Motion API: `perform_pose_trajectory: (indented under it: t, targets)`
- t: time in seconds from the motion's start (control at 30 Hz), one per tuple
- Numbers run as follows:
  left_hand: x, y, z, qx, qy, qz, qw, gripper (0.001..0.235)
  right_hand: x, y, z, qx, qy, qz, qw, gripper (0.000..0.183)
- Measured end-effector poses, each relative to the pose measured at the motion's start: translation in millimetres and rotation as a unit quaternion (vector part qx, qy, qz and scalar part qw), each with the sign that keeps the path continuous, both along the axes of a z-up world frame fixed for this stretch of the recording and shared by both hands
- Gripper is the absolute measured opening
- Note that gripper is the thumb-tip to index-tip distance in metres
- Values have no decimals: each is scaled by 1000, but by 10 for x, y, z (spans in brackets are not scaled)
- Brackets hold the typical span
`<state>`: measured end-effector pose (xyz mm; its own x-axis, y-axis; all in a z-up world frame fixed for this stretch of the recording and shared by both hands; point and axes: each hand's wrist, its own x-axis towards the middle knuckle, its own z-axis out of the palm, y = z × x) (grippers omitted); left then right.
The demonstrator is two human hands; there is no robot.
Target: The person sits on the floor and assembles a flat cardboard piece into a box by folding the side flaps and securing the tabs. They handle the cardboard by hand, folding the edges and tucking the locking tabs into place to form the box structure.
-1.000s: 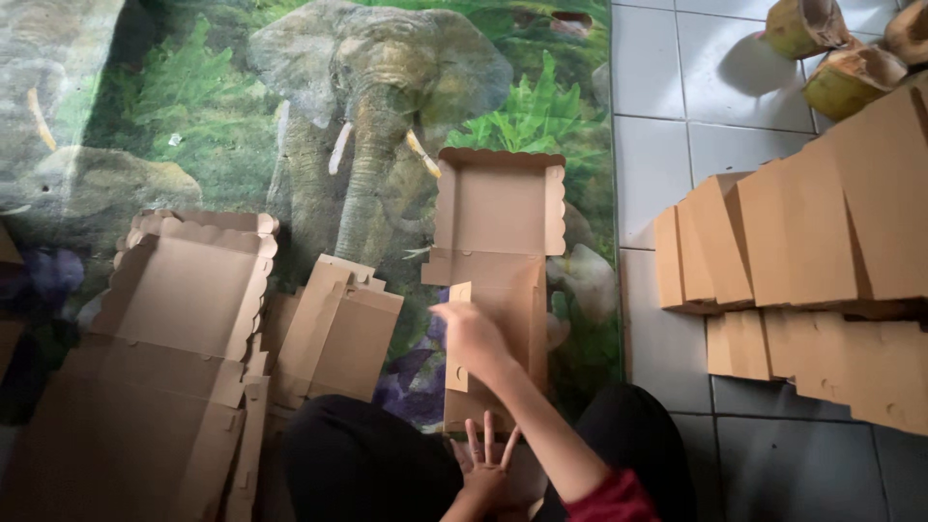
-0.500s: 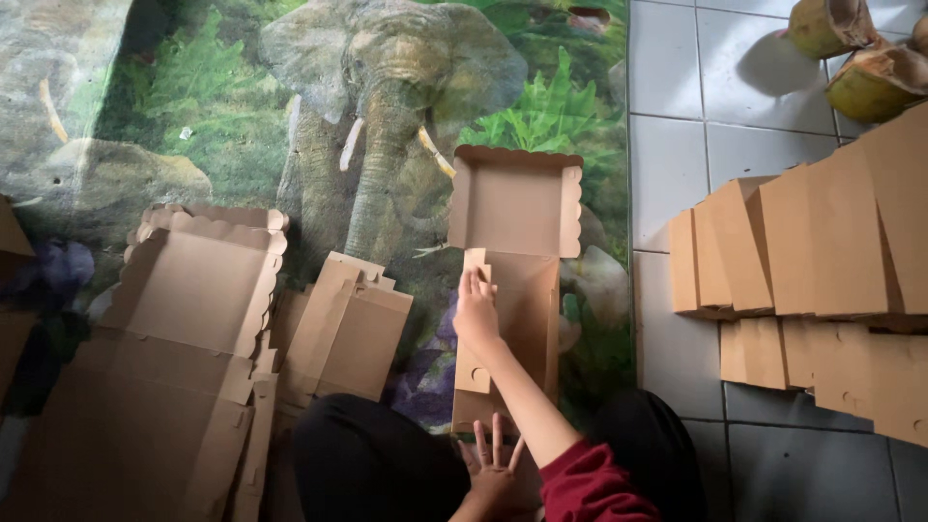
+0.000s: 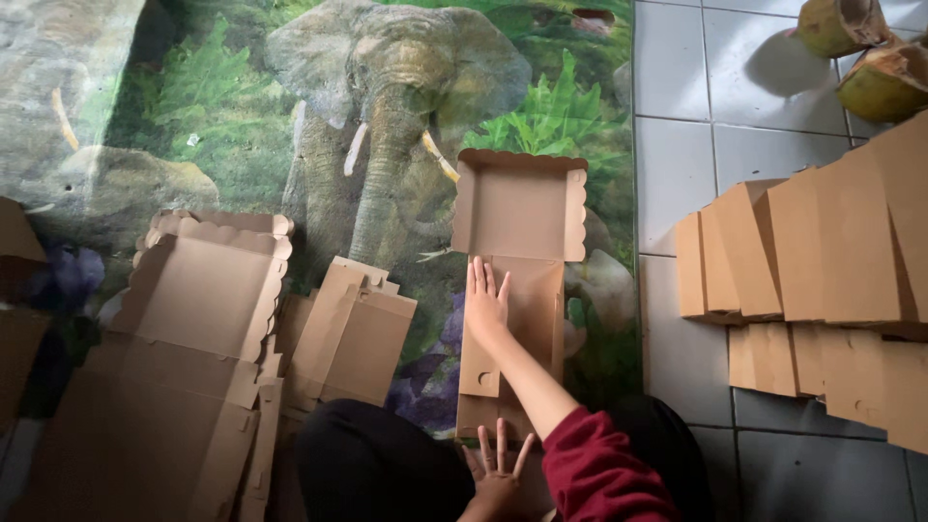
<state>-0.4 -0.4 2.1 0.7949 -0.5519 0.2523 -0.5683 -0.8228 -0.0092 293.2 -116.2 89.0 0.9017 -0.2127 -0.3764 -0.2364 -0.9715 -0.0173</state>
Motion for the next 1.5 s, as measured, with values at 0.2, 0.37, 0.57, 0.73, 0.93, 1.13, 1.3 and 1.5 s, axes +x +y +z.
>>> perform_pose_trajectory:
  t: [0.2, 0.37, 0.57, 0.73, 0.93, 1.13, 1.3, 1.5]
  targets:
    - [29, 1, 54, 9, 26, -22, 999, 77, 222, -169, -482, -2, -60, 9, 998, 62]
    - [3, 1, 18, -16, 16, -3, 1000, 71, 25, 46, 316, -71, 81, 45, 993, 75]
    - [-20, -1, -66, -9, 7, -8, 1000, 70, -399, 205, -709, -195, -161, 69, 965, 64]
    - [-40, 43, -260, -25, 34, -32, 999, 61, -758, 331, -656, -179, -212, 71, 958, 66]
    - [12, -40, -366, 99, 506, 19, 857, 53, -1157, 477, -714, -186, -248, 73, 948, 60]
    - [-124, -45, -592, -103, 7, 48, 994, 80, -1678, 537, -771, -78, -180, 117, 973, 65]
    - [37, 37, -310, 219, 519, -85, 822, 61, -1953, 280, 399, 258, 151, 167, 940, 87]
    - [448, 116, 866, -57, 309, 18, 949, 66, -2387, -166, 326, 521, -274, -112, 801, 51]
